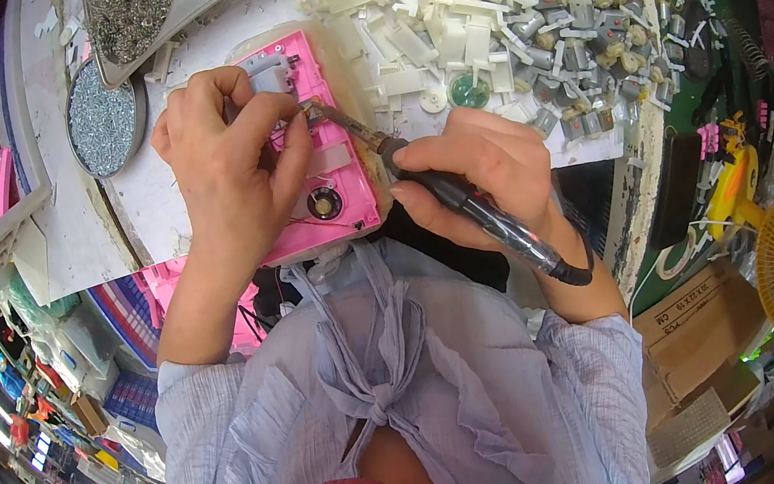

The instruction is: Assembling and soldering components inside a pink toy electronic device.

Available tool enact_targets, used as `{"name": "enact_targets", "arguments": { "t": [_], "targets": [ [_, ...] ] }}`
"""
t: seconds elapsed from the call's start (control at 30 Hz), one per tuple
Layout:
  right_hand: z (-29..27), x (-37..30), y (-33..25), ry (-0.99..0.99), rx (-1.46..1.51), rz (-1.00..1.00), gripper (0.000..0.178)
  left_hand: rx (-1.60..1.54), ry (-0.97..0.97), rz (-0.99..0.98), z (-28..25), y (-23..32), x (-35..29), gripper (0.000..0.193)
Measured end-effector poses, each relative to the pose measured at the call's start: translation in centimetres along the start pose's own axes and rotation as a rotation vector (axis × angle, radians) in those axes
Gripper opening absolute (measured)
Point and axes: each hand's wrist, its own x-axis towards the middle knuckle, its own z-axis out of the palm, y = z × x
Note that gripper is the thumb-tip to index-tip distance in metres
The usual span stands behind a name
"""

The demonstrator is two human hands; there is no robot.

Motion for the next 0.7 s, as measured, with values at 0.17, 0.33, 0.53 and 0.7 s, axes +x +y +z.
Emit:
{"name": "enact_targets", "arguments": {
  "t": [0.17, 0.33, 0.53, 0.7],
  "targets": [
    [-0.2, 0.3, -0.1, -0.021, -0.016, -0.011, 0.027, 0.006, -0.006, 0.011, -0.1, 0.1, 0.2, 0.008],
    [-0.4, 0.5, 0.3, -0.059, -0.055, -0.066, 0.029, 0.026, -0.025, 0.022, -0.2, 0.1, 0.4, 0.008],
    [-1.0, 1.2, -0.5, -0.045, -0.056, -0.059, 0.035, 0.053, -0.019, 0.024, -0.2, 0.2, 0.4, 0.009],
    [-1.4, 1.3, -0.7, -0.003, -0.057, -0.047, 0.036, 0.077, -0.008, 0.04, -0.2, 0.3, 0.4, 0.01]
  ]
}}
